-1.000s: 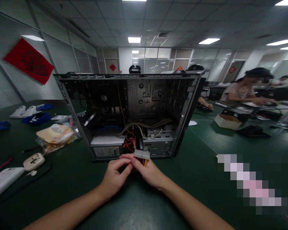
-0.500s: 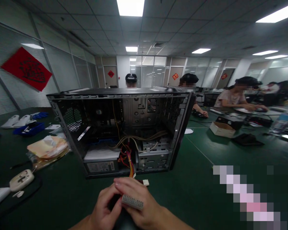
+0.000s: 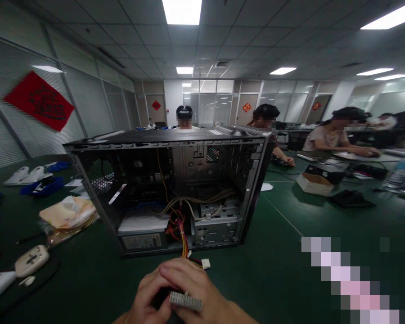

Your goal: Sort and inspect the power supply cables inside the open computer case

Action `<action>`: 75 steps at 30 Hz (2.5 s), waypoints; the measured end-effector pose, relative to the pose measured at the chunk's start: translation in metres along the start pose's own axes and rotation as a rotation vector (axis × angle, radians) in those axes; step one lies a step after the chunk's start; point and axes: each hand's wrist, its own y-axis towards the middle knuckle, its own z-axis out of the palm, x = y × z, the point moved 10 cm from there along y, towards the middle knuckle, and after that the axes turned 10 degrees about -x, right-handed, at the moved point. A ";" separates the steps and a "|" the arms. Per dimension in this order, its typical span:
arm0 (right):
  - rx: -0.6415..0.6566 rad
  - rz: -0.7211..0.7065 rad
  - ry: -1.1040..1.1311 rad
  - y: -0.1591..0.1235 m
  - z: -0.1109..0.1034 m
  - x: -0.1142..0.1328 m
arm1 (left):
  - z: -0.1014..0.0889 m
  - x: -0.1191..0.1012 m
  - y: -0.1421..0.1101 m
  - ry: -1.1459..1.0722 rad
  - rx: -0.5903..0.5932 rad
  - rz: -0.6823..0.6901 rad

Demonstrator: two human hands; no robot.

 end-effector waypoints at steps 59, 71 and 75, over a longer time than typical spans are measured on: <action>-0.314 0.352 -0.245 0.003 -0.043 -0.044 | 0.002 0.048 0.011 0.008 -0.031 -0.319; -0.271 0.375 -0.179 -0.001 -0.041 -0.050 | 0.001 0.045 0.011 0.029 -0.032 -0.294; -0.270 0.374 -0.204 0.001 -0.042 -0.049 | 0.001 0.048 0.010 0.034 -0.031 -0.310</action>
